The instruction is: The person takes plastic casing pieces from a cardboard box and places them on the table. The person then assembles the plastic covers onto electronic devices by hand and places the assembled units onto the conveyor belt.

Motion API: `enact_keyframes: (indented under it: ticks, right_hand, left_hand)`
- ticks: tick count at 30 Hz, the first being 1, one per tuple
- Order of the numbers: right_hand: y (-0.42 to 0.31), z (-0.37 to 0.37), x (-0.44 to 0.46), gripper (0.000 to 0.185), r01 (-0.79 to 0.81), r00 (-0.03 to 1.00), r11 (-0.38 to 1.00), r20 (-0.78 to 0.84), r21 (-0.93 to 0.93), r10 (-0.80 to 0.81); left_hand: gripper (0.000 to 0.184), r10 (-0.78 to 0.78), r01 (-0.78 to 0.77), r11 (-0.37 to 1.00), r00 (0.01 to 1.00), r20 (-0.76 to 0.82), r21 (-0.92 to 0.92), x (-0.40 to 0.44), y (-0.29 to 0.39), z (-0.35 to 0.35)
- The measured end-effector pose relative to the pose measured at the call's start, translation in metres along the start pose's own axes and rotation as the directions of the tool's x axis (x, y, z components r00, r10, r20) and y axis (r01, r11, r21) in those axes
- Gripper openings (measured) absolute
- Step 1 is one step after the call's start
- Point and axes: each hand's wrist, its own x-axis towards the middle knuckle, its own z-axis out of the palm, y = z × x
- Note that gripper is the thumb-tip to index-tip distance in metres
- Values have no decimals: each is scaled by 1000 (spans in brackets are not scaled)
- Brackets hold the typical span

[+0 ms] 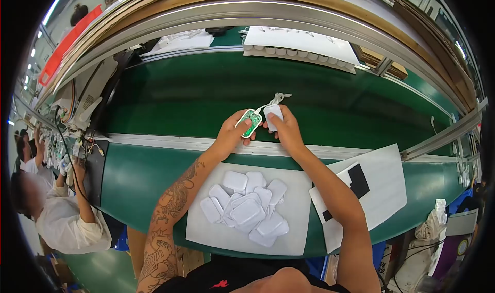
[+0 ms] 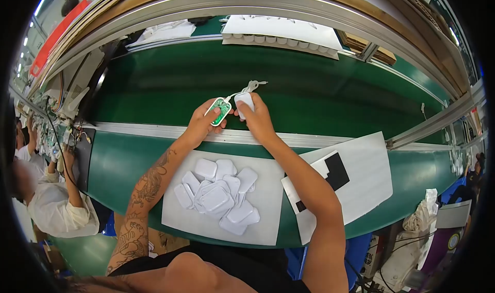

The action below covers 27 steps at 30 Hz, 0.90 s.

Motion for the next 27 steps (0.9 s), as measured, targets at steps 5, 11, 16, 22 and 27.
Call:
enact_keyframes:
  ticks: [5,11,16,22,27]
  right_hand:
    - [0,6,-4,38,22,999,999,-47,27,-21]
    - [9,6,-6,34,79,997,996,-16,-44,-80]
    - [-4,8,-14,35,183,983,953,74,-243,-170]
    - [2,15,-19,36,293,954,934,122,-203,-273]
    - [16,18,-13,35,449,893,852,121,-269,-432]
  left_hand:
    - [41,62,-60,997,997,-49,42,2,-7,-2]
    - [38,35,-34,999,998,-46,8,-2,-1,-1]
    - [48,144,-95,952,978,-151,291,2,-18,-8]
    - [51,264,-231,904,964,-44,360,-3,-13,2]
    - [53,422,-345,784,906,-35,517,4,-32,-19]
